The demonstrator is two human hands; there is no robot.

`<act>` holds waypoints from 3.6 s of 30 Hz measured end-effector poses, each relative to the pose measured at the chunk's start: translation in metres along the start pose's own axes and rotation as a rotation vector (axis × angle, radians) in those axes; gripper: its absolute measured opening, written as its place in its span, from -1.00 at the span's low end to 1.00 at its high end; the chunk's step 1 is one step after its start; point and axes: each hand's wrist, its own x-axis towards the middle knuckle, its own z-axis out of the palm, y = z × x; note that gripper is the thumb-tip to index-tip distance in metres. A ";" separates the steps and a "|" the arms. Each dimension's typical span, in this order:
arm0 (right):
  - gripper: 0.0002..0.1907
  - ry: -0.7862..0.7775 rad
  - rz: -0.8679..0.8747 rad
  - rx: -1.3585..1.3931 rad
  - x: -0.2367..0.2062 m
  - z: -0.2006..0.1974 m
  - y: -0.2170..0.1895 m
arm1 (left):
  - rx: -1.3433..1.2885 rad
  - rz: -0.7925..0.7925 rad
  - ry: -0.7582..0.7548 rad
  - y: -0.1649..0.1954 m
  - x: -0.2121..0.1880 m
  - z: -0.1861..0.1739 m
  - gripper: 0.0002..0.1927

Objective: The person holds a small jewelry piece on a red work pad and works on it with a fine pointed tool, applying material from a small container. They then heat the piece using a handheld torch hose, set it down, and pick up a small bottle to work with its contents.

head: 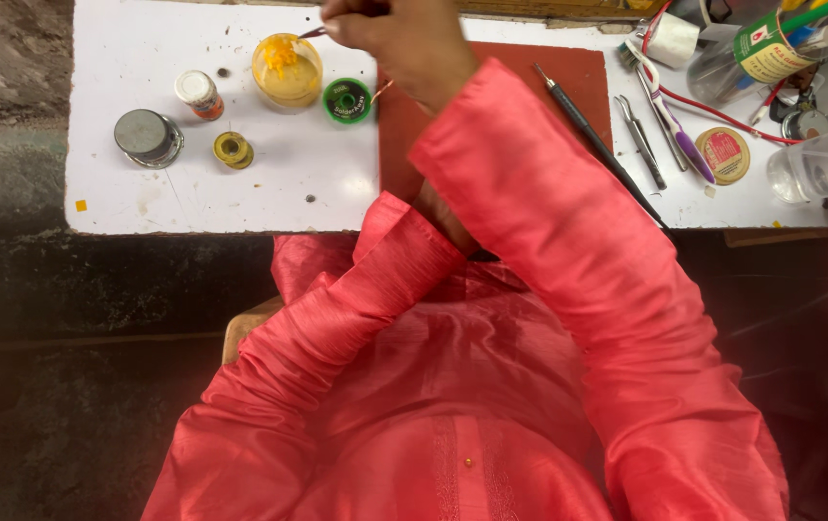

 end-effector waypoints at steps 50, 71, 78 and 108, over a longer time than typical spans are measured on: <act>-0.75 0.631 -0.211 -0.798 -0.241 -0.089 0.050 | 0.075 -0.080 -0.198 0.018 0.011 -0.019 -0.81; -0.75 0.606 -0.190 -0.816 -0.240 -0.087 0.048 | 0.087 -0.078 -0.207 0.017 0.011 -0.018 -0.80; -0.76 0.592 -0.211 -0.822 -0.241 -0.088 0.047 | 0.083 -0.077 -0.208 0.017 0.010 -0.018 -0.80; -0.77 0.627 -0.204 -0.825 -0.244 -0.092 0.050 | 0.079 -0.084 -0.200 0.017 0.011 -0.017 -0.83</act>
